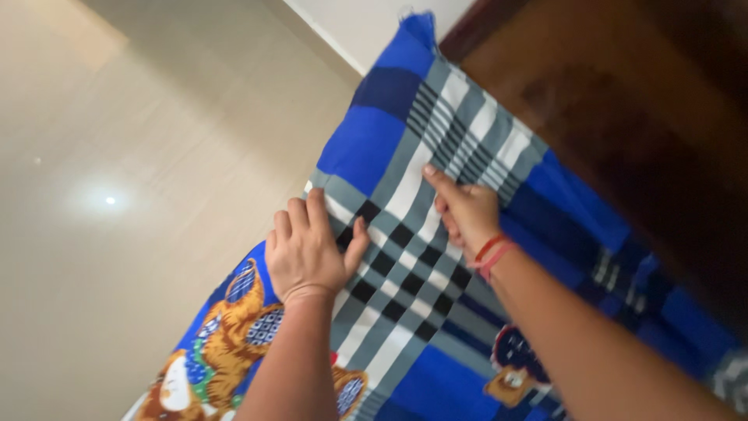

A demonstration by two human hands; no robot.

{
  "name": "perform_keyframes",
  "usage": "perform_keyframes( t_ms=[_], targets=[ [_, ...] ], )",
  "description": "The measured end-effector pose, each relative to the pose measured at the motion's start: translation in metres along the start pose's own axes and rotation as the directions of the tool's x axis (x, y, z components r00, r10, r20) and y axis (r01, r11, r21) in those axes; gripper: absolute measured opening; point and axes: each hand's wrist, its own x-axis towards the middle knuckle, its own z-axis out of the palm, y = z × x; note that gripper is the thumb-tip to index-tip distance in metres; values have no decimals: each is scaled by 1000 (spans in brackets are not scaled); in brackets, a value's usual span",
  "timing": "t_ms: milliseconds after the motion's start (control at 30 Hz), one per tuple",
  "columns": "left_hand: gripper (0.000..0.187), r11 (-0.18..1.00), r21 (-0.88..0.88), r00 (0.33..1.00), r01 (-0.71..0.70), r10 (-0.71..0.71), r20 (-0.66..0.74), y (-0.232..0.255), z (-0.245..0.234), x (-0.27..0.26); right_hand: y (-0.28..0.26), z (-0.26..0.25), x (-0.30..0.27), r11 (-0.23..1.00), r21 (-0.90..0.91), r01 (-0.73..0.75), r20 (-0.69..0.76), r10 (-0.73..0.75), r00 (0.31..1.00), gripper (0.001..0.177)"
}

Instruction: The person folds a blue plaid bed sheet with teddy bear graphics on a bed. They smooth the fabric, fold the edges inward, and tuck the corners under the mattress to secure the sheet.

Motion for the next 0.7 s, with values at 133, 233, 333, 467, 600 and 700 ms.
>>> perform_keyframes(
  t_ms=[133,233,333,467,600,700],
  targets=[
    [67,999,-4,999,-37,37,-5,0,4,6,-2,0,4,999,5,41,-42,-40,998,58],
    [67,999,-5,999,-48,48,0,-4,4,-1,4,2,-2,1000,-9,27,-52,-27,998,58],
    [68,999,-25,999,-48,48,-4,-3,5,1,-3,2,-2,998,-42,43,-28,-44,999,58],
    [66,999,-15,998,-42,42,43,-4,5,0,1,-1,-5,999,7,47,-14,-47,999,57],
    [64,998,-1,998,-62,62,2,-5,8,-5,3,-5,-4,998,10,64,-15,-64,998,56],
    [64,998,19,998,-62,63,-3,-1,9,-3,-1,-7,-3,999,-18,50,-8,-51,999,55]
  ],
)
